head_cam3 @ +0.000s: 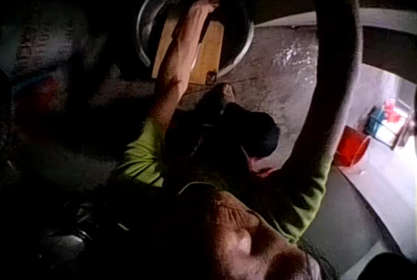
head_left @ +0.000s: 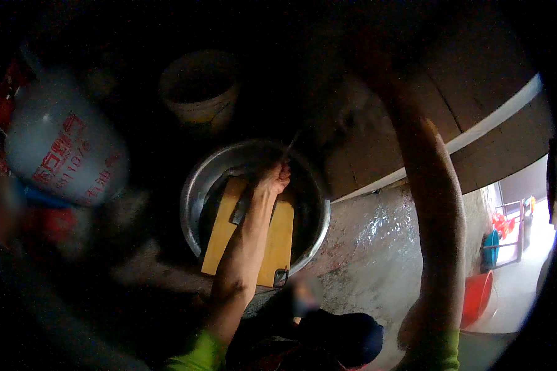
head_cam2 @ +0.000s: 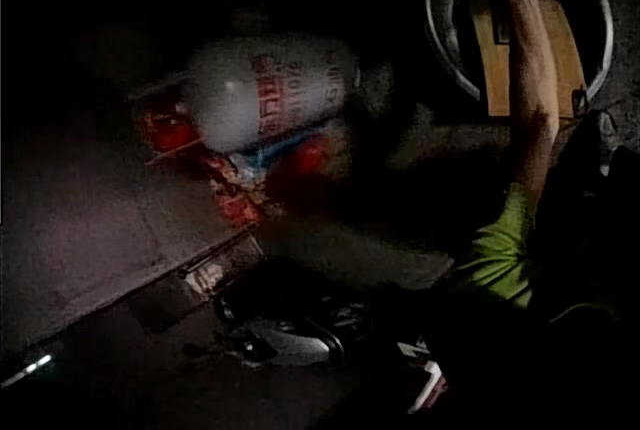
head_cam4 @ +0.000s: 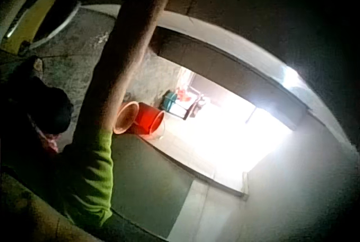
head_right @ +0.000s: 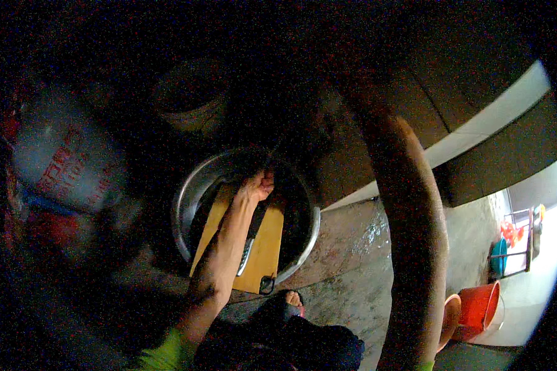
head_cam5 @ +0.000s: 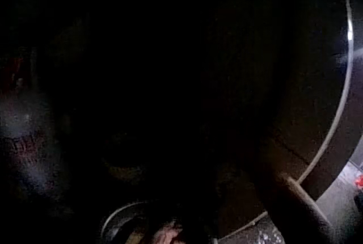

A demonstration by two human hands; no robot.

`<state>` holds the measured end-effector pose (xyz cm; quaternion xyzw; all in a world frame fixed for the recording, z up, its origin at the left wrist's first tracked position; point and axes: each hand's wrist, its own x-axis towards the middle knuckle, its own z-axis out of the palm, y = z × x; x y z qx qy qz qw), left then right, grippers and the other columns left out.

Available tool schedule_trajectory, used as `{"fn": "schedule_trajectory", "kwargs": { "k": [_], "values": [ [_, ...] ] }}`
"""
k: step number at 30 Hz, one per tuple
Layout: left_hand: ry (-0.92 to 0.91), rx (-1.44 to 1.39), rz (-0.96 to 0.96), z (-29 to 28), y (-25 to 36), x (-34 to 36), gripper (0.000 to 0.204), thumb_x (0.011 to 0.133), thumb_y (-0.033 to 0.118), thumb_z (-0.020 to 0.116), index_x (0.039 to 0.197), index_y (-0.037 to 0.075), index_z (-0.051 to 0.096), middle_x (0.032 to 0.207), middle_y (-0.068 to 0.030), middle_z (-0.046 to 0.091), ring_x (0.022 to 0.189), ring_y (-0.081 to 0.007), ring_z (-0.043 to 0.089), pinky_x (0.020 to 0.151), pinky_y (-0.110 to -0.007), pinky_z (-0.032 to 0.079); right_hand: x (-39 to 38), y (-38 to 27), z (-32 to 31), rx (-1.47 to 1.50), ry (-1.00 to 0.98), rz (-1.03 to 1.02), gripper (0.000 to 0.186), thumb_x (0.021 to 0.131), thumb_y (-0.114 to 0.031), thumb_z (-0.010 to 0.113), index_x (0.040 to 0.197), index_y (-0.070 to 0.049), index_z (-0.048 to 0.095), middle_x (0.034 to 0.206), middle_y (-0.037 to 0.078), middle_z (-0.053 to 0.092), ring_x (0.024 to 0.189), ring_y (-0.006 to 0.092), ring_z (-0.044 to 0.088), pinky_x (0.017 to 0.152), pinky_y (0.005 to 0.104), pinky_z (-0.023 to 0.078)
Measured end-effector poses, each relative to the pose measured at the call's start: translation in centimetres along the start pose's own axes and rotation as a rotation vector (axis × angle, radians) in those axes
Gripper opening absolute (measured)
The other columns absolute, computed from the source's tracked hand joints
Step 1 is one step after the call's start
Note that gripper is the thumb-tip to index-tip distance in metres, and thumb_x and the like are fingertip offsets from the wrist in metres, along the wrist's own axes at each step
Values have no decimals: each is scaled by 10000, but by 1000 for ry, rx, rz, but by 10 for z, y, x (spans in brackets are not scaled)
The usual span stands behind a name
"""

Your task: The person washes a cutting board and cleaver in a metal basin, then slices pieces of raw meat on the board and places them into a small bowl. The person repeats this process with additional meat pieces.

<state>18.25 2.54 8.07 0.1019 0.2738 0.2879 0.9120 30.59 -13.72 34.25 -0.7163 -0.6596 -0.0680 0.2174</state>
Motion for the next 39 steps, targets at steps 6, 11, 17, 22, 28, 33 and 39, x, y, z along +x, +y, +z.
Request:
{"fn": "schedule_trajectory", "kwargs": {
  "k": [6, 11, 17, 22, 28, 33, 39],
  "values": [
    [138, 711, 118, -24, 28, -40, 411, 864, 472, 580, 829, 63, 616, 643, -32, 562, 535, -134, 496, 459, -284, 375, -138, -3, 134, 392, -528, 429, 268, 805, -242, 650, 958, -34, 577, 902, 183, 585, 867, 359, 573, 735, 430, 481],
    [386, 1506, 91, -36, -16, -115, 648, 673, 478, 749, 1044, -21, 568, 1015, -160, 605, 931, -289, 581, 814, -394, 456, -231, -21, 181, 524, -702, 810, 270, 806, -238, 647, 965, -33, 574, 912, 185, 583, 874, 361, 570, 739, 432, 479],
    [540, 1708, 157, -105, -126, -145, 656, 758, 250, 668, 1300, -33, 430, 1341, -247, 433, 1275, -374, 370, 1089, -416, 253, -269, -30, 195, 624, -712, 972, 272, 806, -234, 644, 973, -32, 570, 923, 188, 579, 882, 364, 566, 745, 434, 477],
    [729, 1484, 431, -252, -167, -101, 754, 772, 256, 631, 1393, -25, 308, 1365, -240, 409, 1293, -327, 358, 1094, -363, 246, -265, -47, 205, 704, -780, 914, 275, 807, -230, 641, 980, -31, 567, 932, 191, 576, 889, 366, 563, 749, 435, 476],
    [399, 962, 597, -66, -80, -159, 351, 722, 280, 672, 925, 27, 537, 751, -87, 546, 740, -185, 535, 641, -343, 439, -302, -28, 204, 702, -673, 1120, 278, 808, -226, 638, 988, -29, 563, 943, 194, 573, 897, 369, 559, 755, 437, 473],
    [309, 488, 450, -26, -42, -157, 138, 749, 122, 639, 855, 78, 562, 751, -14, 585, 678, -118, 549, 599, -272, 433, -306, -37, 208, 733, -696, 1112, 280, 809, -223, 635, 995, -28, 560, 952, 196, 570, 904, 371, 556, 759, 439, 472],
    [196, 317, 449, -4, -40, -116, 272, 739, 112, 708, 981, 58, 598, 902, -59, 637, 788, -162, 589, 724, -266, 449, -322, -41, 214, 736, -675, 1178, 283, 809, -218, 632, 1004, -26, 556, 963, 199, 567, 912, 374, 553, 764, 441, 470]
  ]
}}
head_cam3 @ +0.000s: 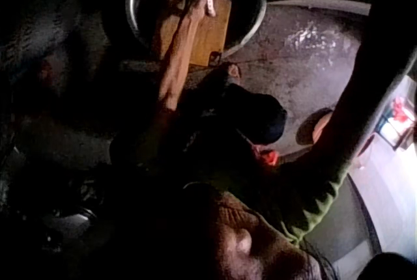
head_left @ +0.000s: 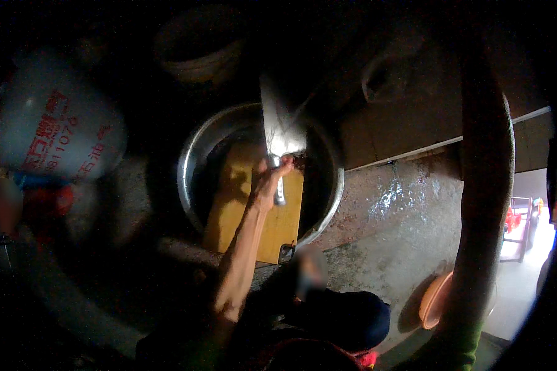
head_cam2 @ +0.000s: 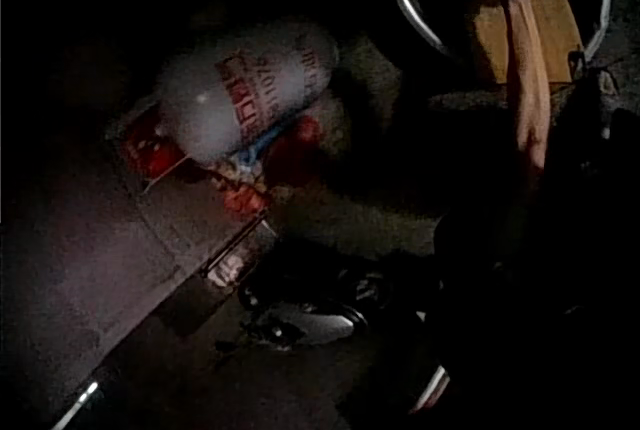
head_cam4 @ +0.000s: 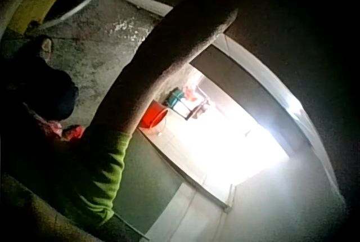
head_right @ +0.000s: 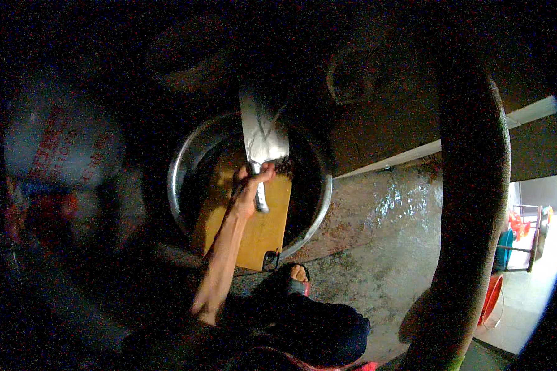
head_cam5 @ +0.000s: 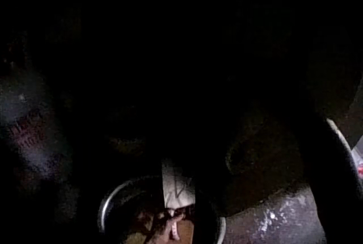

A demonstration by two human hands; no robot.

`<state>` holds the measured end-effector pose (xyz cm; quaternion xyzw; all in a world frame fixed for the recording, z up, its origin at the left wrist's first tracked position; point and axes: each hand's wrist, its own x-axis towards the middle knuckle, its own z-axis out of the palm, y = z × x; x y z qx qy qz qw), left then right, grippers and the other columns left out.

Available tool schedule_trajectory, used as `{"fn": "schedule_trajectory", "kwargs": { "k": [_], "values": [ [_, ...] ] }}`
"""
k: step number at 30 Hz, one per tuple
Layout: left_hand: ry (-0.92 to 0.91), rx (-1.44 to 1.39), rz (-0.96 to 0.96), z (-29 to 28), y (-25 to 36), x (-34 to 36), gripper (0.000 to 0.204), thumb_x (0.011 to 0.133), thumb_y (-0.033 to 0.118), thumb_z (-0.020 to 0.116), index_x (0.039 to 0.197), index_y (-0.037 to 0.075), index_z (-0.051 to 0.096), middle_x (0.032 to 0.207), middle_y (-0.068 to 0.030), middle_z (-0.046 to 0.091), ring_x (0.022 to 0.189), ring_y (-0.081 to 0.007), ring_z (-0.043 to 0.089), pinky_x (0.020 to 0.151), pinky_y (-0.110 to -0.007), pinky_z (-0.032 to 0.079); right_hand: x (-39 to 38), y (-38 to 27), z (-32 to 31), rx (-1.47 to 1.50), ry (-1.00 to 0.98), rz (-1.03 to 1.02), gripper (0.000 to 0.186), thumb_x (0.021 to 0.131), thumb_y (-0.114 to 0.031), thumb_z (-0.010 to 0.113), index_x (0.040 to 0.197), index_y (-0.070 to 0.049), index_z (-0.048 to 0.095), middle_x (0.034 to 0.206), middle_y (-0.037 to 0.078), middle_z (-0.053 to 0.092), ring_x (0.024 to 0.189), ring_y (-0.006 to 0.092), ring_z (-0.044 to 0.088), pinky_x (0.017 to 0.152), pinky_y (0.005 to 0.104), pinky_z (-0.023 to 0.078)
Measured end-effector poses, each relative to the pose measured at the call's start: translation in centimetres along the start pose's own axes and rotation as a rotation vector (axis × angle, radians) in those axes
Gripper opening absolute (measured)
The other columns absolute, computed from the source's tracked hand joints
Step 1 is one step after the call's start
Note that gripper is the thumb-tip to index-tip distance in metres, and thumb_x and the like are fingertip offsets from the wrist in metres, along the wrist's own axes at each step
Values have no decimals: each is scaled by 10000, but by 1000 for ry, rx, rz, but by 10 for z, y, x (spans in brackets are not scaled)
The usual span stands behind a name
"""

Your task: The person washes a cutting board and cleaver in a metal basin, then slices pieces of raw meat on the board and places them into a small bowl. The person repeats this process with additional meat pieces.

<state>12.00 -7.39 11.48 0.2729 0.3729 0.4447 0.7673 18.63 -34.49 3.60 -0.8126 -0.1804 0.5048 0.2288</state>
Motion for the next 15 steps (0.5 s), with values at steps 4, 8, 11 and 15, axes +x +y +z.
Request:
{"fn": "schedule_trajectory", "kwargs": {
  "k": [4, 8, 11, 15],
  "values": [
    [-83, -25, -24, 13, 3, 55, 379, 713, 128, 765, 1047, 77, 595, 994, -23, 625, 966, -167, 572, 897, -324, 429, -2, 6, -2, -11, 8, 8, 286, 810, -215, 630, 1009, -26, 554, 970, 201, 565, 918, 375, 550, 768, 442, 468],
    [-243, -65, 13, 17, 12, 71, 412, 696, 205, 786, 1053, 88, 620, 1021, -29, 649, 954, -169, 604, 835, -314, 453, -2, 8, 2, -7, -1, 15, 288, 810, -212, 628, 1015, -25, 551, 978, 203, 562, 923, 377, 548, 772, 443, 467],
    [-276, 73, -90, 8, 33, 54, 347, 727, 235, 753, 1012, 85, 622, 974, -47, 669, 907, -176, 632, 711, -304, 486, -3, 10, 0, -8, -1, 22, 290, 811, -210, 626, 1019, -24, 549, 983, 204, 561, 927, 379, 546, 774, 444, 466],
    [-249, 556, -233, -31, 88, 11, 280, 767, 223, 697, 982, 79, 590, 926, -65, 670, 735, -153, 636, 618, -261, 471, -2, 11, 0, 2, 16, 27, 292, 811, -207, 624, 1025, -23, 547, 990, 206, 559, 933, 380, 544, 778, 446, 465]
  ]
}}
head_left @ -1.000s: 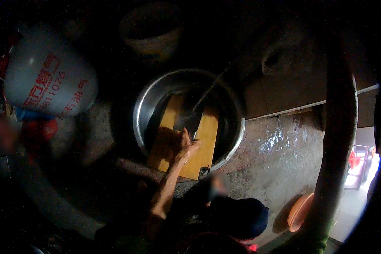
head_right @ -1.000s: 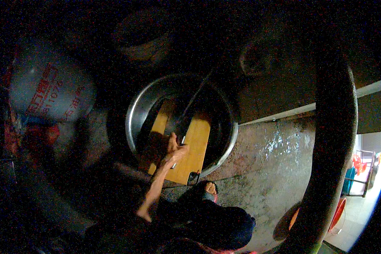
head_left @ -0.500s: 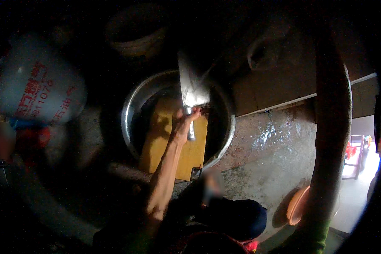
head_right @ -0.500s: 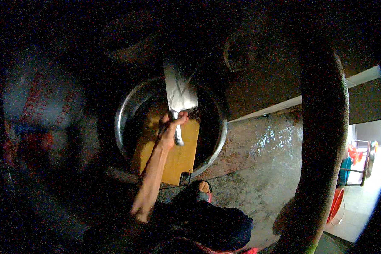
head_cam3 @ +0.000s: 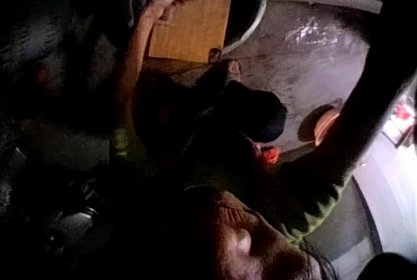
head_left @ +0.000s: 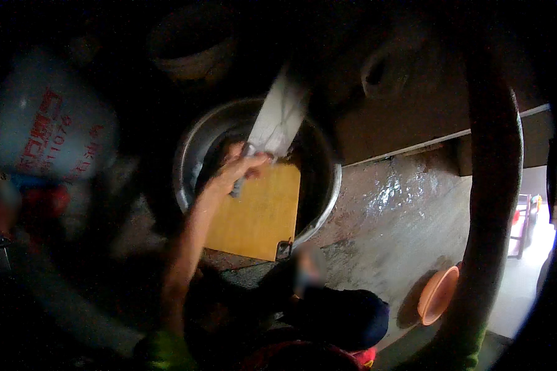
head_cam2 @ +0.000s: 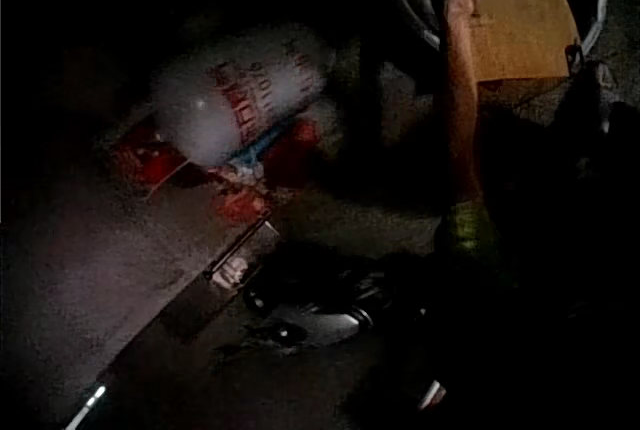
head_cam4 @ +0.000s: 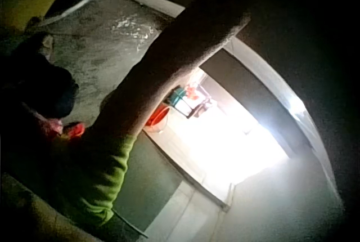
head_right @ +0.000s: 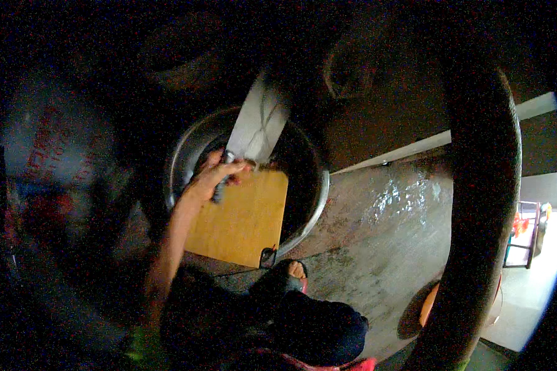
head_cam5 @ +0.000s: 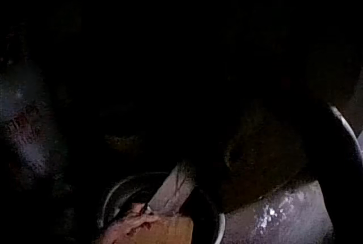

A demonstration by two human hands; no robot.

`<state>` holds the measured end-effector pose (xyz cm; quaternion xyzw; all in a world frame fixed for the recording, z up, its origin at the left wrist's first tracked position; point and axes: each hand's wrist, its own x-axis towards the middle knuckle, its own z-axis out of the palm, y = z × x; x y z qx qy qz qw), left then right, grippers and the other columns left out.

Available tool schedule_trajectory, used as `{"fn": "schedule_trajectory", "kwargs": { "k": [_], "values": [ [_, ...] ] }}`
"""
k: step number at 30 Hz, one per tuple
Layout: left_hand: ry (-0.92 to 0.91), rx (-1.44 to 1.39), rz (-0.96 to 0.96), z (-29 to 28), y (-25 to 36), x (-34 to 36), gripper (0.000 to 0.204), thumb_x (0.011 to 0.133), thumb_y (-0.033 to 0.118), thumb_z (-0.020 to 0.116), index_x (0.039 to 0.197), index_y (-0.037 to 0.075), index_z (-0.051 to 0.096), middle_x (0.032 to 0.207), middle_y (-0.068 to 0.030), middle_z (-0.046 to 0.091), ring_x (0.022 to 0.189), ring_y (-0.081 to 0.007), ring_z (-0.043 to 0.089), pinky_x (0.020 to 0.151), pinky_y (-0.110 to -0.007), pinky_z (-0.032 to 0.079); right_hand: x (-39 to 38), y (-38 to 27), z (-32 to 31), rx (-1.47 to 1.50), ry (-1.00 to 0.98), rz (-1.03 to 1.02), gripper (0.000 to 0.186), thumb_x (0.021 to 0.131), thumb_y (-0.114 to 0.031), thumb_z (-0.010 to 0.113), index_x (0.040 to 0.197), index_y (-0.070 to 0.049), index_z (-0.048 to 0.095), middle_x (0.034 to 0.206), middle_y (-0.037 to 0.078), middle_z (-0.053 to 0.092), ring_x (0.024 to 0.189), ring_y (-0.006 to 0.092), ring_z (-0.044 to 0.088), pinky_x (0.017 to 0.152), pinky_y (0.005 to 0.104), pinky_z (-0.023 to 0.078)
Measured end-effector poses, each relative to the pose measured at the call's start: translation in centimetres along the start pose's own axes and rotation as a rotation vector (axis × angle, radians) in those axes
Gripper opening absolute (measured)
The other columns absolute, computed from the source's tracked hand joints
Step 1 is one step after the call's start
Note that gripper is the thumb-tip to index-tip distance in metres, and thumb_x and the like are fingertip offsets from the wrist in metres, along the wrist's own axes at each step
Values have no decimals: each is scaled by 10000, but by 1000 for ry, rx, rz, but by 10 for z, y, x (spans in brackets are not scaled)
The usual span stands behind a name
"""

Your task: The person washes a cutting board and cleaver in a metal basin, then slices pieces of raw meat on the board and places them into a small bowl. The person repeats this process with additional meat pieces.

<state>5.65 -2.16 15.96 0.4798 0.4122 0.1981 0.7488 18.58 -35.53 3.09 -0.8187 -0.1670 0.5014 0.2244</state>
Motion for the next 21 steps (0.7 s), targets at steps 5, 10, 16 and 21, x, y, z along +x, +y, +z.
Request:
{"fn": "schedule_trajectory", "kwargs": {
  "k": [5, 10, 16, 21],
  "values": [
    [339, 906, 529, -57, -54, -33, 313, 822, 135, 622, 1090, -17, 568, 799, -95, 670, 678, -265, 643, 600, -357, 495, -6, -9, -4, -21, -28, -35, 296, 812, -204, 621, 1032, -22, 544, 1000, 209, 556, 940, 383, 540, 782, 447, 463],
    [111, 1281, 145, -13, 24, -66, 357, 767, 92, 605, 1119, 31, 584, 986, -191, 643, 969, -364, 591, 841, -475, 440, -19, -9, -18, -49, 13, -45, 299, 813, -200, 618, 1039, -21, 541, 1009, 211, 553, 946, 385, 537, 787, 449, 461],
    [46, 1133, -7, -37, -34, -93, 366, 847, 182, 562, 1152, -16, 522, 1093, -246, 574, 1035, -379, 555, 899, -497, 400, -34, -59, -57, -208, 82, -196, 303, 814, -196, 615, 1047, -19, 537, 1020, 214, 550, 955, 388, 534, 792, 451, 459],
    [154, 1206, -109, -23, -19, -140, 409, 904, 244, 488, 1203, -33, 454, 1129, -272, 530, 1038, -407, 535, 903, -489, 402, -43, -111, -86, -416, 44, -419, 307, 814, -192, 612, 1054, -18, 534, 1029, 217, 547, 962, 390, 531, 797, 453, 457]
  ]
}}
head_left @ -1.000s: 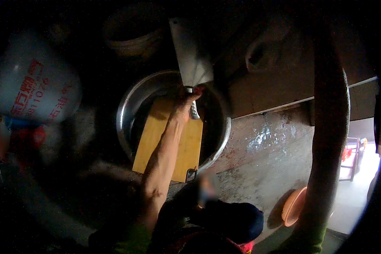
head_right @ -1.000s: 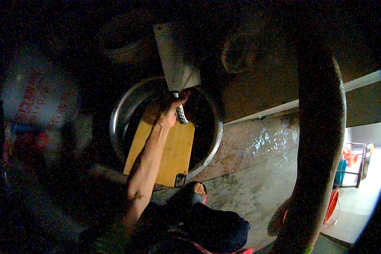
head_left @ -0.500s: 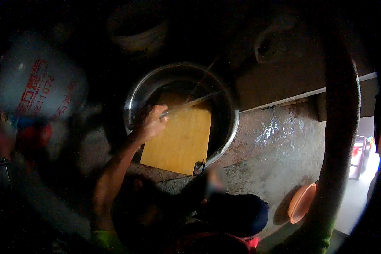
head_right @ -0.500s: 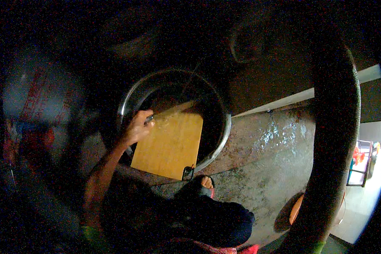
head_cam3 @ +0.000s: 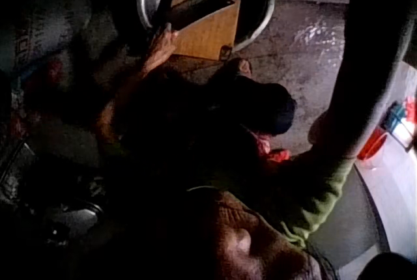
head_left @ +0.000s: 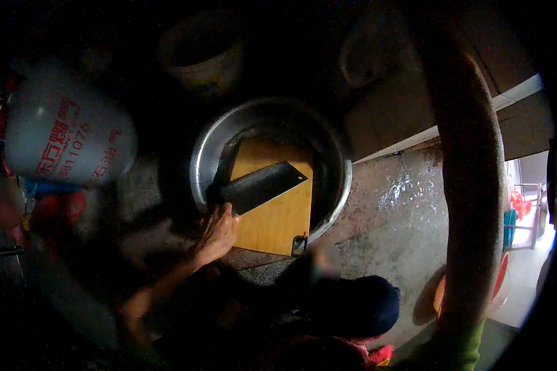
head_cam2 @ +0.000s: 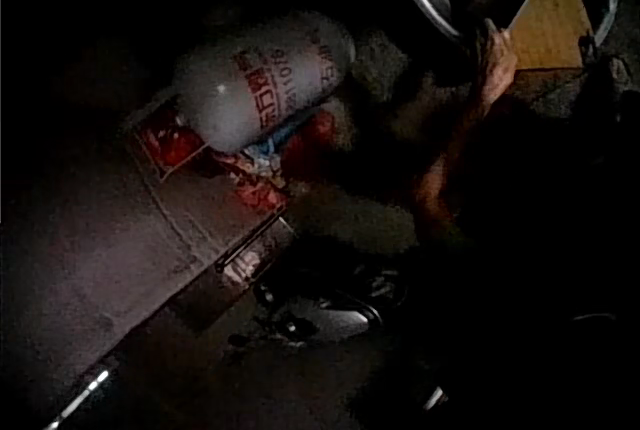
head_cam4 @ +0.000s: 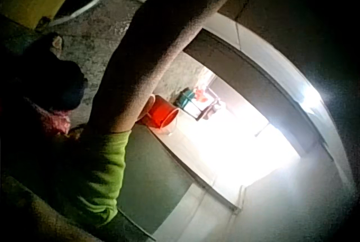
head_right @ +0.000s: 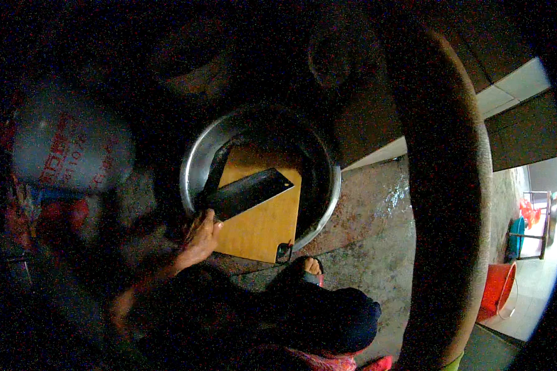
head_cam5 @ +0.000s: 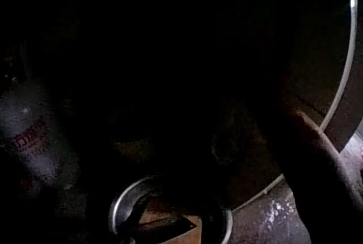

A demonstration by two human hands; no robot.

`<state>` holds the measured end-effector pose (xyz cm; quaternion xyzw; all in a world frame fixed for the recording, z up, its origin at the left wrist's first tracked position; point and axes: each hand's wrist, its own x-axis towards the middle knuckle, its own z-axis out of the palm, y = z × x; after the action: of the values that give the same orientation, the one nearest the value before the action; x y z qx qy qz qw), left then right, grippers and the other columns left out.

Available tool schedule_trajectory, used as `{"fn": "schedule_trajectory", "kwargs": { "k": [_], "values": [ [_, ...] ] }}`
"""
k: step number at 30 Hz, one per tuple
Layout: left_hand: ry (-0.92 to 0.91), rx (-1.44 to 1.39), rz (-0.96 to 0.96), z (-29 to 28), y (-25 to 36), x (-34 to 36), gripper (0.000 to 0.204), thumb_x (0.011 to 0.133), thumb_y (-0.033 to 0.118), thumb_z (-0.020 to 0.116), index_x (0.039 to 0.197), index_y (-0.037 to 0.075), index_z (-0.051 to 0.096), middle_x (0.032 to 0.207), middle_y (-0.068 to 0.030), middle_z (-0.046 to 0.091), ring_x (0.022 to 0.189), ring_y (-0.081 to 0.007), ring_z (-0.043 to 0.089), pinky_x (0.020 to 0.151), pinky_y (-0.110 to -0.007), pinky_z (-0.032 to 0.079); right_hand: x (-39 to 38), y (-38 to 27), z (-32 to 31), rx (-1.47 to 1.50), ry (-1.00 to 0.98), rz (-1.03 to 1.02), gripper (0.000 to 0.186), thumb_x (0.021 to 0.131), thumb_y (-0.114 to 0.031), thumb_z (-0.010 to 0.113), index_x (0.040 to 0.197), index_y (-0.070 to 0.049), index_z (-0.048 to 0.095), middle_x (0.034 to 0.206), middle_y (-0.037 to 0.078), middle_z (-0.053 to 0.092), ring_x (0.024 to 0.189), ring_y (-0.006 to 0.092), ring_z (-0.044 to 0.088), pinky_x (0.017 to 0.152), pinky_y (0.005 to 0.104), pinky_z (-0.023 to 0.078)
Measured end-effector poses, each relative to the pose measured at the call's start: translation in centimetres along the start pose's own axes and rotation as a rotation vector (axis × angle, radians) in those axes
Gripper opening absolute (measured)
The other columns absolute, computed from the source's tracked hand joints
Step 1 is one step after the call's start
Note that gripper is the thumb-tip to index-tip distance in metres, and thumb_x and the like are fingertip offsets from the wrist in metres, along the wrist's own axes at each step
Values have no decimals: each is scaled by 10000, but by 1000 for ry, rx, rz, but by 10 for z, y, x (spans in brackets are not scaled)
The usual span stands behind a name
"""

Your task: The person washes a cutting board and cleaver in a metal basin, then slices pieces of raw meat on the board and places them into a small bowl. The person repeats this process with additional meat pieces.

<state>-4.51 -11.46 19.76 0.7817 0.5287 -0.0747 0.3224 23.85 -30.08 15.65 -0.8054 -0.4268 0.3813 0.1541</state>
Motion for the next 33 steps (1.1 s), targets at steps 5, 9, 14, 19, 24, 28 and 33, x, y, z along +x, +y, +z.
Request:
{"fn": "schedule_trajectory", "kwargs": {
  "k": [5, 9, 14, 19, 24, 28, 33],
  "values": [
    [104, -71, 63, 49, -45, -2, 498, 825, 255, 630, 1200, -35, 478, 1128, -277, 524, 1048, -380, 527, 907, -455, 415, 11, -35, -49, -243, 36, -260, 310, 815, -189, 609, 1061, -17, 530, 1038, 219, 544, 968, 392, 528, 801, 454, 456],
    [-187, -194, -101, 16, -21, 23, 799, 683, 286, 779, 1277, -79, 390, 1266, -290, 444, 1213, -372, 436, 991, -445, 367, 17, -61, -94, -509, 135, -439, 313, 815, -186, 607, 1066, -16, 528, 1046, 221, 542, 974, 394, 525, 805, 455, 454],
    [-229, -273, -339, 19, -33, 46, 1129, 579, 383, 838, 1401, -76, 215, 1437, -261, 292, 1342, -361, 296, 1093, -403, 273, 53, -90, -132, -767, 237, -671, 317, 816, -182, 604, 1073, -15, 525, 1055, 224, 539, 981, 396, 522, 809, 457, 453],
    [-435, -239, -409, -7, -52, 61, 1264, 485, 539, 833, 1402, -71, 213, 1447, -244, 283, 1343, -351, 297, 1093, -396, 271, 97, -97, -133, -808, 290, -791, 321, 817, -178, 602, 1080, -13, 522, 1064, 226, 536, 988, 399, 519, 814, 459, 451],
    [-693, -501, -174, 16, -78, 101, 1232, 477, 504, 849, 1402, -48, 253, 1437, -216, 321, 1333, -318, 323, 1079, -386, 295, 114, -44, -118, -600, 306, -566, 325, 817, -175, 599, 1087, -12, 518, 1073, 229, 533, 994, 401, 516, 818, 460, 449],
    [-279, -318, -332, -4, -79, 106, 763, 552, 454, 856, 1035, -61, 569, 999, -125, 583, 882, -189, 545, 759, -311, 443, 123, 14, -87, -368, 229, -128, 306, 839, -264, 586, 826, 40, 627, 830, 287, 616, 796, 434, 617, 682, 474, 492],
    [13, -45, -375, -28, -81, 105, 1019, 492, 573, 842, 1121, -138, 474, 1129, -208, 534, 1055, -245, 497, 927, -317, 380, 162, 12, -52, -166, 351, 172, 404, 780, -359, 656, 990, -24, 574, 931, 201, 607, 922, 416, 561, 769, 482, 455]
  ]
}}
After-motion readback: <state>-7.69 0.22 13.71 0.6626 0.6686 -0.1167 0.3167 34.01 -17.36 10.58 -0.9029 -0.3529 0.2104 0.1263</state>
